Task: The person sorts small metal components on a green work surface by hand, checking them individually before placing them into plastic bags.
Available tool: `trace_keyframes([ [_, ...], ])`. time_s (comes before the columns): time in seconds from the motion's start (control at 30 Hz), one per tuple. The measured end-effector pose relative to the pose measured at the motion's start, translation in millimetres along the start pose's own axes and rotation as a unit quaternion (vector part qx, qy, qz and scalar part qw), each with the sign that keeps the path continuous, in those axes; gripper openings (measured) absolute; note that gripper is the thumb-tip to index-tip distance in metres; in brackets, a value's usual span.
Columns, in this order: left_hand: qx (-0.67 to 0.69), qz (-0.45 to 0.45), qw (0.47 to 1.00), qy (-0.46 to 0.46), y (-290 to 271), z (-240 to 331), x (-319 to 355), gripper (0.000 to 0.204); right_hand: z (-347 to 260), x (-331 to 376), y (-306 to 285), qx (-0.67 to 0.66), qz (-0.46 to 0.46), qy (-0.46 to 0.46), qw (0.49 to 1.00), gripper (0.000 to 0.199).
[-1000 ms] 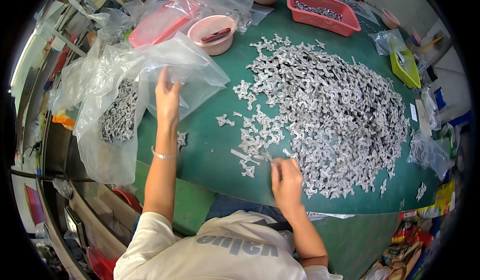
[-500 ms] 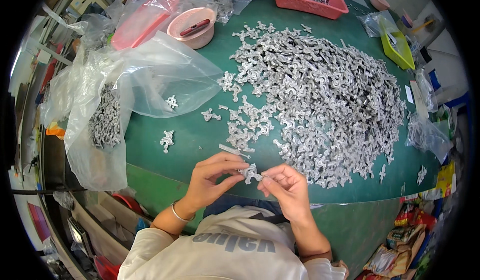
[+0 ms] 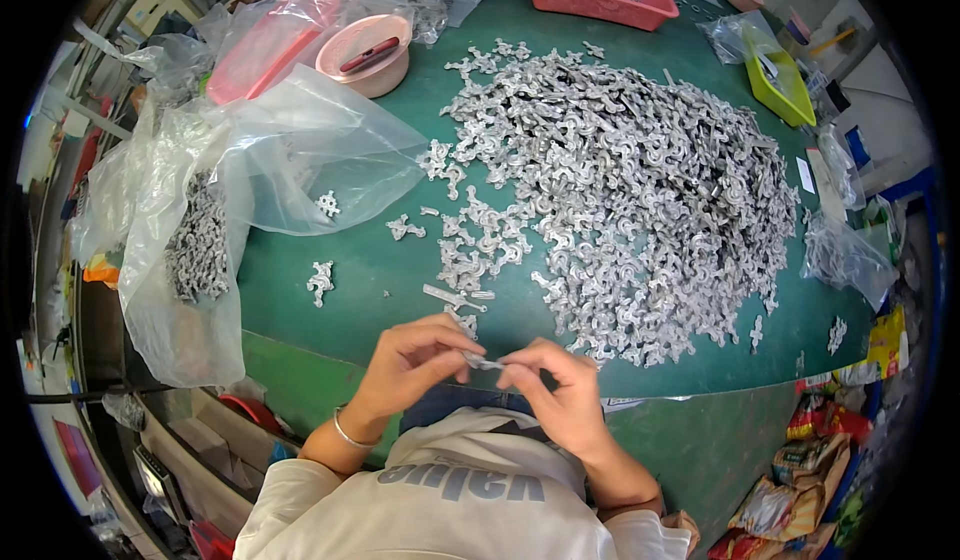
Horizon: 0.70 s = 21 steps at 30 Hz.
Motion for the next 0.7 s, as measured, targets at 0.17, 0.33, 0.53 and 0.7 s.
trace_keyframes([
  [0.17, -0.328, 0.438, 0.821, 0.160, -61.0, 4.8, 24.0, 0.011, 10.9, -24.4, -25.4, 0.407, 0.058, -0.153, 0.899, 0.016],
  [0.33, -0.425, 0.588, 0.680, 0.104, -107.7, -23.6, 44.3, 0.019, 23.8, -51.6, -1.9, 0.605, -0.046, -0.134, 0.784, 0.018],
  [0.53, -0.414, 0.548, 0.720, 0.104, -84.9, -29.2, 44.0, 0.026, 32.6, -53.7, -12.6, 0.513, 0.017, -0.167, 0.842, 0.015],
  [0.7, -0.339, 0.372, 0.853, 0.137, -26.4, -17.0, 20.2, 0.033, 48.4, -39.8, -24.5, 0.213, 0.111, -0.074, 0.968, 0.012],
])
Point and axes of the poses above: each hand's wrist, its own x-axis away from the middle knuckle, its own y-axis out of the palm, z = x × y, the point moved 3 cm from there along -x, towards the middle knuckle, and after that the axes turned 15 degrees about -y, right-handed, at the moved point
